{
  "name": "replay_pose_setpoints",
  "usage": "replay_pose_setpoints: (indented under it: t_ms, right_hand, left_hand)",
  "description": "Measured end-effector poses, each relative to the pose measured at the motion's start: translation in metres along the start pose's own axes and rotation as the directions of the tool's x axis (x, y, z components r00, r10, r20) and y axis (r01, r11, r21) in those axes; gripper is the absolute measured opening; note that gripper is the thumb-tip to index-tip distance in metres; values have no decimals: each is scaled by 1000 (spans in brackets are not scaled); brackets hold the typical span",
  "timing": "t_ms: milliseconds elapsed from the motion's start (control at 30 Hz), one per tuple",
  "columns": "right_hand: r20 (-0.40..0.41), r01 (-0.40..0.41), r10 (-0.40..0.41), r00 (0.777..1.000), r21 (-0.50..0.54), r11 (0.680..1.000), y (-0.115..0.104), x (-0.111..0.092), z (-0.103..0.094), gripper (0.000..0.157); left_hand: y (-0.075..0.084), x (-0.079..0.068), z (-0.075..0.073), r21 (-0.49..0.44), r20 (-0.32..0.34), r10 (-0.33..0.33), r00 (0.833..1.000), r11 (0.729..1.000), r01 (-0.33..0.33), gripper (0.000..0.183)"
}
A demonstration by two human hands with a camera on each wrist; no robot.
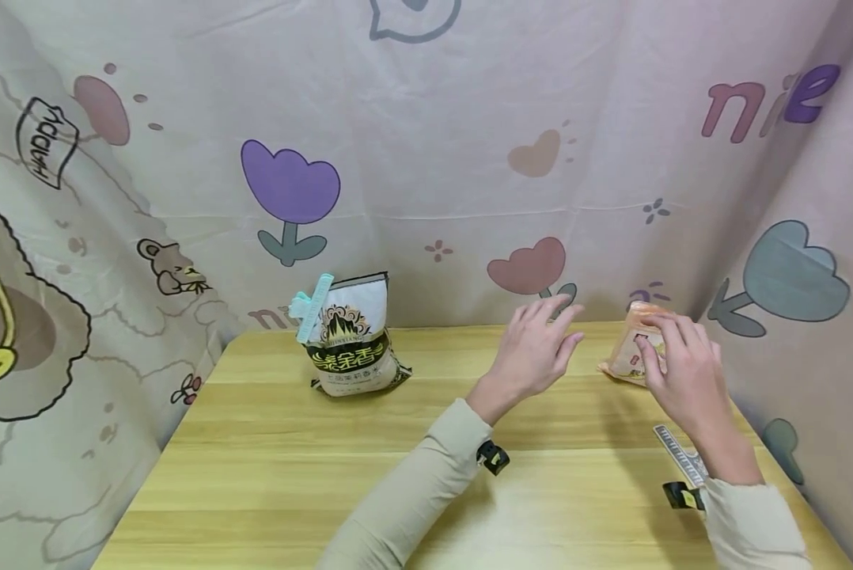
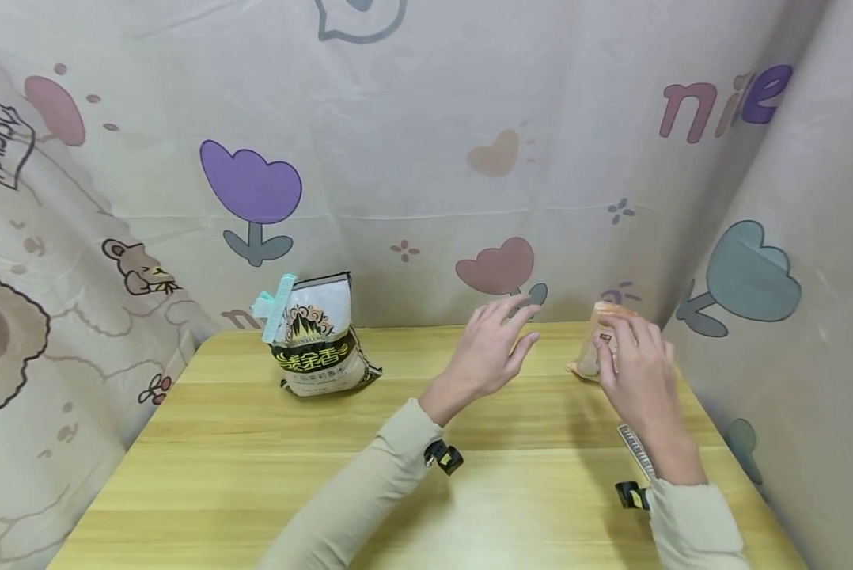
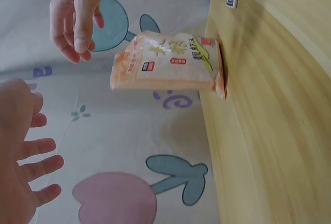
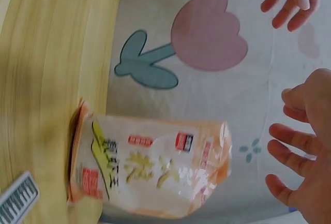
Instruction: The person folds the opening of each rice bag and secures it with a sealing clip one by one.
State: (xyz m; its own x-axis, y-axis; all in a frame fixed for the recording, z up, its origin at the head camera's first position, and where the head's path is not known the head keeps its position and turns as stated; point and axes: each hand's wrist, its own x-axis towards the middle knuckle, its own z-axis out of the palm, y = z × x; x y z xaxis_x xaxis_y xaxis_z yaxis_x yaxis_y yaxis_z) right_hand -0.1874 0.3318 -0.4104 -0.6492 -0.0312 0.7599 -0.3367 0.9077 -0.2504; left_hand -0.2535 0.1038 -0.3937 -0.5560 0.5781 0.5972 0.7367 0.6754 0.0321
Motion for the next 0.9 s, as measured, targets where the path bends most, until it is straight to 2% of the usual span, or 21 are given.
replay_pose_setpoints:
  t_ms: [367, 500, 667, 900]
  right_hand:
    - [23, -26, 26, 999, -3, 1000, 29, 2, -7, 31]
    - [16, -27, 27, 1000, -12, 1000, 36, 4, -3, 31]
    - [-7, -37, 36, 999, -31, 999, 46, 9, 0, 29]
    - [24, -57, 59, 998, -70, 996, 57, 10, 3, 27]
  left_hand:
    - [26, 38, 20, 18, 119, 30, 992, 999, -32, 40]
    - [30, 48, 30, 40, 156, 22, 987, 999, -29, 41]
    - [31, 62, 41, 43, 171, 17, 985, 999, -24, 39]
    - [43, 80, 52, 32, 241, -11, 970, 999, 4, 38]
